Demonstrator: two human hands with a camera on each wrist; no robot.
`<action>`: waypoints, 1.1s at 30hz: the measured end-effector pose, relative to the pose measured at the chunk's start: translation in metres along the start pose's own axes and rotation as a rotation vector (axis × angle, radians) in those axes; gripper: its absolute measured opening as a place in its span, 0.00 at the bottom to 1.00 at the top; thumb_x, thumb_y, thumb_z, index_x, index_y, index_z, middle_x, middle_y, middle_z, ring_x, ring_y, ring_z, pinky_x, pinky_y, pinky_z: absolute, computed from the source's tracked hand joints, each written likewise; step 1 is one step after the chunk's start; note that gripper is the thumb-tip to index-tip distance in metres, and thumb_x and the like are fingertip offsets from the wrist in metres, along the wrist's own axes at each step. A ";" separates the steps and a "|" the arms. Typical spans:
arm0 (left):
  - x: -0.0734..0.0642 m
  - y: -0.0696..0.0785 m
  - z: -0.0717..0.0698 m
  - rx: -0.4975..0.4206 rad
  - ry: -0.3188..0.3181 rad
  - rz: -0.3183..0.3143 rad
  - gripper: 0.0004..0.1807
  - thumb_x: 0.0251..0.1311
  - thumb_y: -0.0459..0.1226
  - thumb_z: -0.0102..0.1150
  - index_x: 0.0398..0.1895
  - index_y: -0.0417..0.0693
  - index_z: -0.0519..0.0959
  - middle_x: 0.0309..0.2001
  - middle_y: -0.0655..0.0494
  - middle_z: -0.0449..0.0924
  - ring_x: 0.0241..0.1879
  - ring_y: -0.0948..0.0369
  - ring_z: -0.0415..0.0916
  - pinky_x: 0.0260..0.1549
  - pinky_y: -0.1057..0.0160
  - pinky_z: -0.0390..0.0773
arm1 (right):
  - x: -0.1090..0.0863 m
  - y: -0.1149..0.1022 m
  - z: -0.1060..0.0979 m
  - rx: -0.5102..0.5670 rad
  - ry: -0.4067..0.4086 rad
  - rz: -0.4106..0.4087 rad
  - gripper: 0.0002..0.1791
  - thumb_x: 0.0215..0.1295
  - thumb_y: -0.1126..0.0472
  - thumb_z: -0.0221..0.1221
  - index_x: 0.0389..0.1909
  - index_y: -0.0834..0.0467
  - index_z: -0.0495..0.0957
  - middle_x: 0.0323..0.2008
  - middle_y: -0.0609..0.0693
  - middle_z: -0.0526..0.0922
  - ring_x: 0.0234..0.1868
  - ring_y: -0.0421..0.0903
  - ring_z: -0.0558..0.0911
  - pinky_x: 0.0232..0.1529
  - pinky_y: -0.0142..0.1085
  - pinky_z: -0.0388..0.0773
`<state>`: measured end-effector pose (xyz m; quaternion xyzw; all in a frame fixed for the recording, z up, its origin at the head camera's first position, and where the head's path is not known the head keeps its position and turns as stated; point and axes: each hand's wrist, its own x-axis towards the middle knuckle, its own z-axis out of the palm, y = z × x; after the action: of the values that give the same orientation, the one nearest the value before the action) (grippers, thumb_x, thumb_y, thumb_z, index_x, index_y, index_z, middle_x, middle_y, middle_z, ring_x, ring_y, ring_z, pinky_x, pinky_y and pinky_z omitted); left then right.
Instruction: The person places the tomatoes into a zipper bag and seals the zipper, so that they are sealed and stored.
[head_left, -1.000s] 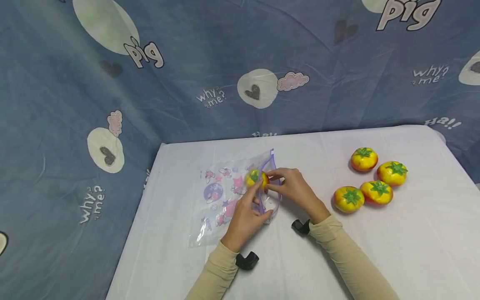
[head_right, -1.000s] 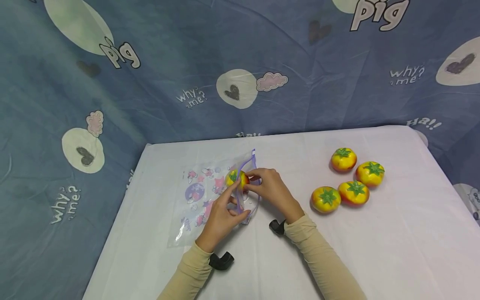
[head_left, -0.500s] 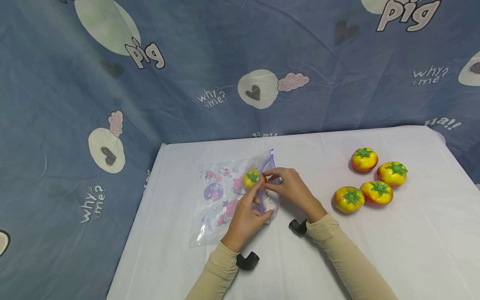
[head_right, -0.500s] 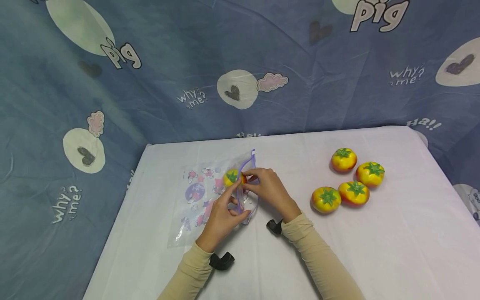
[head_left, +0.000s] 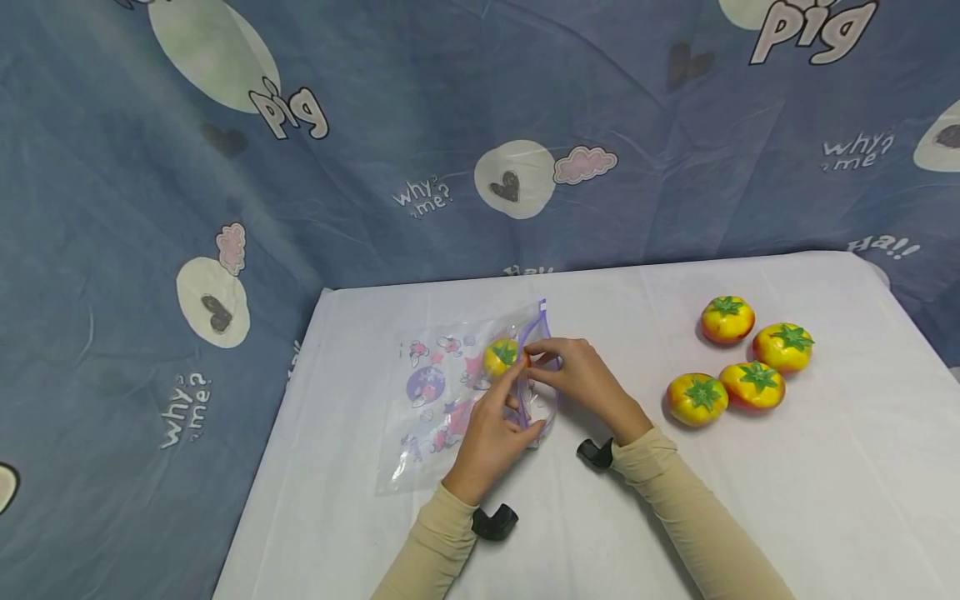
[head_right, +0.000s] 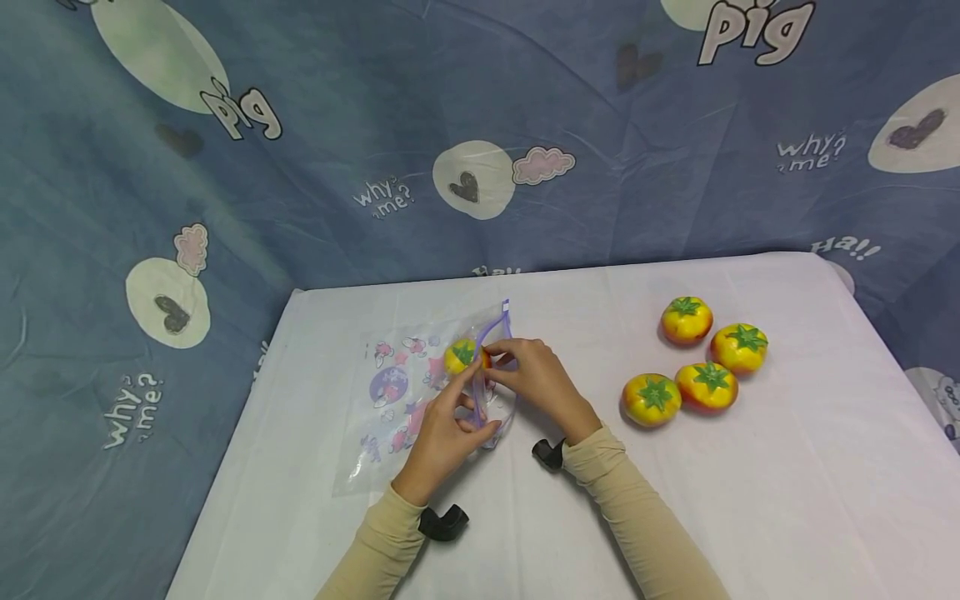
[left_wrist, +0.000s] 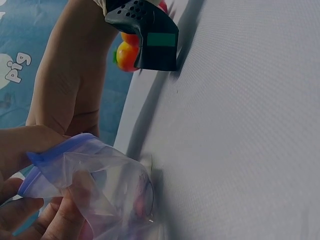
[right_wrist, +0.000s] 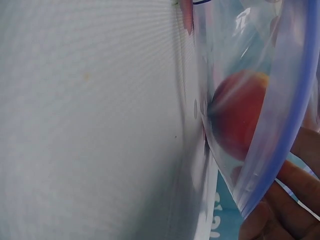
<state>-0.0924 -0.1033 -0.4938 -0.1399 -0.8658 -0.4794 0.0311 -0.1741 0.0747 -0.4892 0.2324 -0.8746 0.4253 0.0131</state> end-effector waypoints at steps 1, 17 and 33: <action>0.000 0.000 0.000 -0.002 0.000 -0.002 0.51 0.50 0.26 0.77 0.78 0.50 0.64 0.55 0.43 0.80 0.41 0.57 0.76 0.26 0.72 0.84 | 0.000 0.000 0.000 -0.001 -0.005 0.003 0.20 0.60 0.59 0.73 0.52 0.61 0.87 0.47 0.55 0.91 0.45 0.52 0.90 0.50 0.51 0.86; -0.001 0.000 -0.002 -0.001 0.008 -0.004 0.51 0.49 0.26 0.77 0.78 0.49 0.64 0.51 0.44 0.81 0.41 0.58 0.76 0.26 0.72 0.84 | -0.005 0.000 -0.003 -0.001 -0.111 0.000 0.25 0.63 0.59 0.71 0.60 0.62 0.82 0.54 0.56 0.88 0.49 0.52 0.88 0.52 0.49 0.85; 0.000 -0.001 -0.002 0.017 0.016 -0.011 0.49 0.50 0.27 0.77 0.77 0.48 0.65 0.45 0.41 0.82 0.40 0.57 0.77 0.27 0.72 0.84 | -0.029 -0.004 -0.016 0.006 -0.036 -0.020 0.23 0.62 0.62 0.72 0.57 0.65 0.83 0.51 0.59 0.89 0.49 0.55 0.88 0.46 0.46 0.89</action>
<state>-0.0928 -0.1052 -0.4936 -0.1313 -0.8704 -0.4731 0.0365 -0.1494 0.0963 -0.4825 0.2486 -0.8711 0.4234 0.0011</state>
